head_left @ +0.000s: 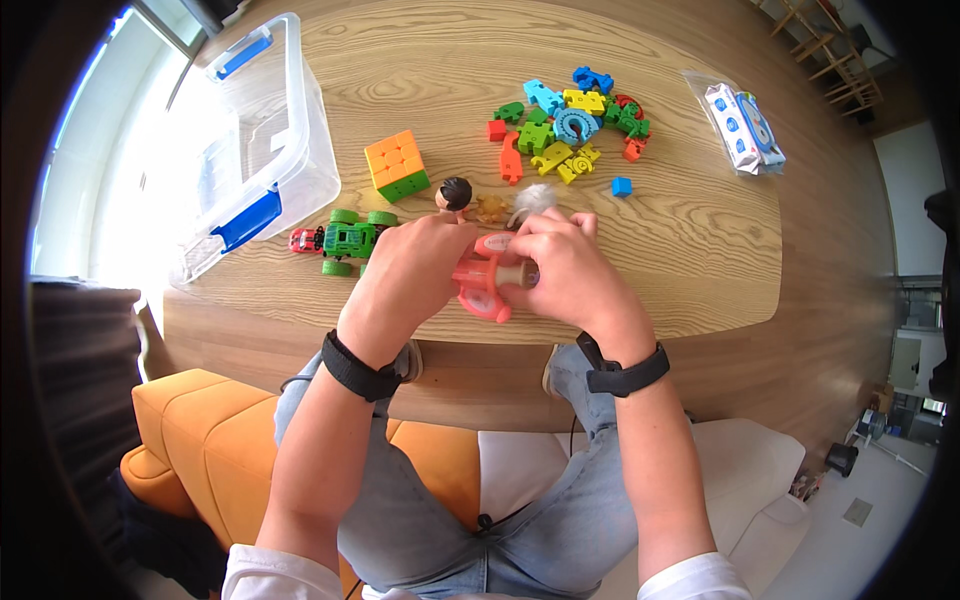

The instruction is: The person assembles small plastic toys on a wooden table, including a green vehicle, a red car, and a purple train. They connect wheels to the vehicle, attach parts to the train, and handle a small figurine and a Rubik's cube.

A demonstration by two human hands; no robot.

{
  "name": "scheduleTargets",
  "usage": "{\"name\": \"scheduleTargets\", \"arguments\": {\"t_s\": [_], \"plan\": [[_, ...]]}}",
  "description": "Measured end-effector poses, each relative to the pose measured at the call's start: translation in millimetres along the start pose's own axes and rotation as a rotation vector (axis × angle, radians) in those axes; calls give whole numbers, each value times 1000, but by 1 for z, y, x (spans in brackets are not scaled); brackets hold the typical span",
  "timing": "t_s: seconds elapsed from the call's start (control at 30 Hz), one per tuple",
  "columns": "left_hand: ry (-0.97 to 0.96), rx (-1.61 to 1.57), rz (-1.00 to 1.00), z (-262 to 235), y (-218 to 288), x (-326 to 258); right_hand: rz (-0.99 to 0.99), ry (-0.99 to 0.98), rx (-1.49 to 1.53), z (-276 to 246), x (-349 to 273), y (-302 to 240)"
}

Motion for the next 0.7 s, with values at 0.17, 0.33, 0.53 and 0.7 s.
{"name": "scheduleTargets", "arguments": {"t_s": [0.17,0.33,0.53,0.7], "plan": [[14,-68,2,2,-3,0,-3,-3,-25,2,-1,-1],[7,-121,17,5,-8,0,7,-23,-33,2,-1,-3],[-35,-110,7,6,-9,1,19,-28,-42,3,-1,-2],[-136,-71,-29,4,-1,-2,15,-47,-41,4,-1,-1]]}}
Point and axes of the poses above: each hand's wrist, its own x-axis towards the middle knuckle, its own z-axis out of the palm, y = z × x, the point moved 2 cm from there along x, towards the middle knuckle, and after that the axes turned 1 degree about -y, right-handed, at the moved point
